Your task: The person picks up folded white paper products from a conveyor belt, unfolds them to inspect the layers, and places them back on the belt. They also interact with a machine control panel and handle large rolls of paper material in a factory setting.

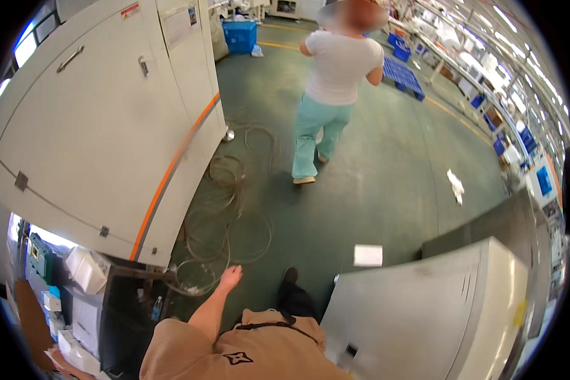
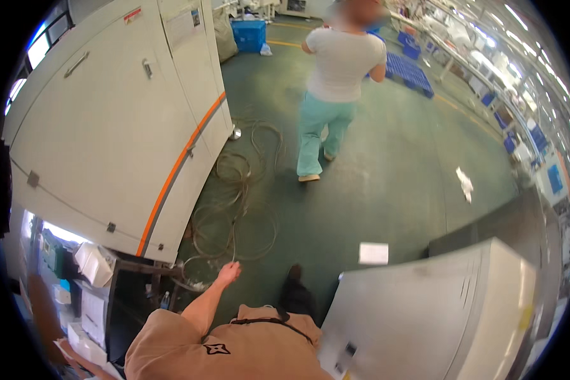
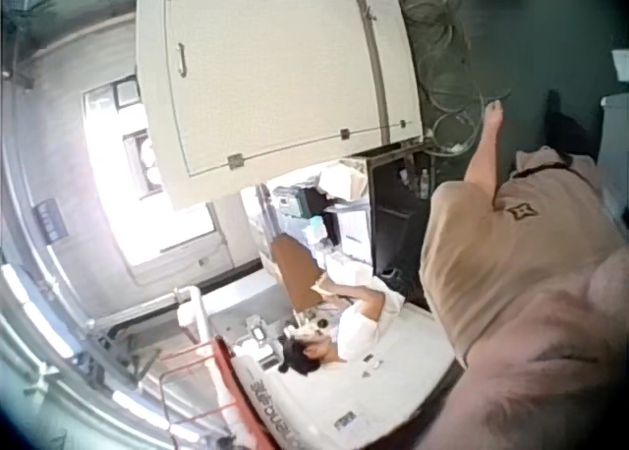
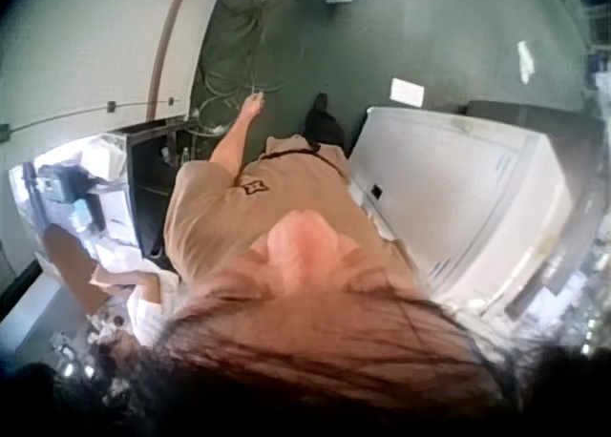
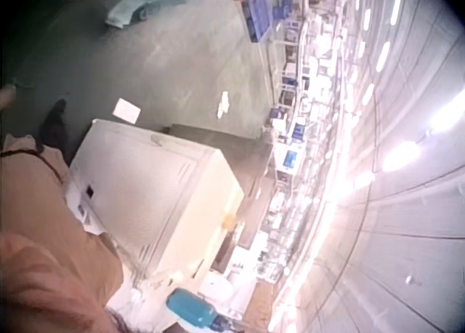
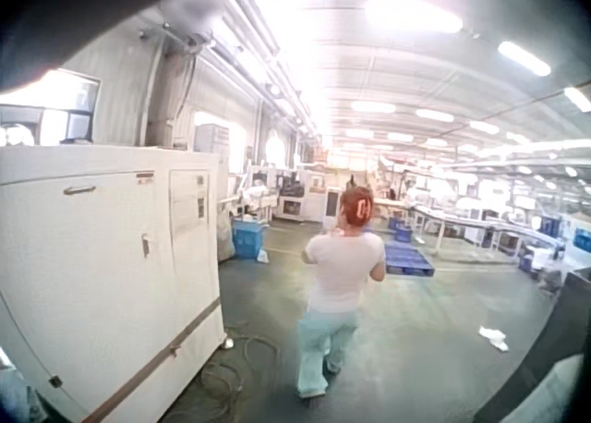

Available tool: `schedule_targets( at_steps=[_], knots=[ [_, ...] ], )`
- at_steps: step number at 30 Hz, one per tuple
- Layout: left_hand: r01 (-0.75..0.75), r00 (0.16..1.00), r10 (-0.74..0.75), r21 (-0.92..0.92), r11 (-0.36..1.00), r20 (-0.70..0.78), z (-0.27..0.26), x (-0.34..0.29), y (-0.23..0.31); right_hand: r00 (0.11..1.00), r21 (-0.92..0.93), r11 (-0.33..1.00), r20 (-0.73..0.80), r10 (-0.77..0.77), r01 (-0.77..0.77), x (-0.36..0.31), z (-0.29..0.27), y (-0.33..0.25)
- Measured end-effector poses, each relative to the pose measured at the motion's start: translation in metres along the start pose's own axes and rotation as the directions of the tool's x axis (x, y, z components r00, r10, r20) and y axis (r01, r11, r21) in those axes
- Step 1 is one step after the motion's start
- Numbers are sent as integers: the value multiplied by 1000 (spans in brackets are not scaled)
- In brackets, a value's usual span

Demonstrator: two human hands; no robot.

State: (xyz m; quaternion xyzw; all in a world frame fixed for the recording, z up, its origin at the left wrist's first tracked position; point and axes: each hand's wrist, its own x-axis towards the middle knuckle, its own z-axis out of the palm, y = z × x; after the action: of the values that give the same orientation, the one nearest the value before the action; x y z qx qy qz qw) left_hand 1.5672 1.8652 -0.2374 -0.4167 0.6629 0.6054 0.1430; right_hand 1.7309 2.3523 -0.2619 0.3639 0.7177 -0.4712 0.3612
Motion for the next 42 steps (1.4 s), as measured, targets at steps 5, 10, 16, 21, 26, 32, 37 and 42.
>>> schedule_targets(
  at_steps=[5,10,16,21,26,32,37,42],
  knots=[
    [261,964,-261,-10,965,-44,27,39,32,947,103,943,12,-321,318,184,-62,-210],
    [437,897,-434,29,899,-86,80,90,82,885,-77,885,-34,-464,460,250,-104,-573],
    [461,871,-490,283,841,38,100,215,146,800,157,788,-36,-598,596,296,-62,-834],
    [10,996,26,383,924,-89,96,397,357,947,40,947,14,-320,319,347,-60,-823],
    [-166,964,132,-131,977,-232,63,566,602,989,-60,998,145,0,9,368,-22,-860],
    [-248,931,199,-128,960,-307,69,700,755,981,-202,979,183,69,-31,462,15,-1012],
    [90,964,25,413,906,-266,100,723,705,969,-370,923,246,-9,103,588,9,-1227],
    [-206,968,42,687,697,248,159,781,739,930,-235,900,102,-354,368,728,-21,-1517]
  ],
)
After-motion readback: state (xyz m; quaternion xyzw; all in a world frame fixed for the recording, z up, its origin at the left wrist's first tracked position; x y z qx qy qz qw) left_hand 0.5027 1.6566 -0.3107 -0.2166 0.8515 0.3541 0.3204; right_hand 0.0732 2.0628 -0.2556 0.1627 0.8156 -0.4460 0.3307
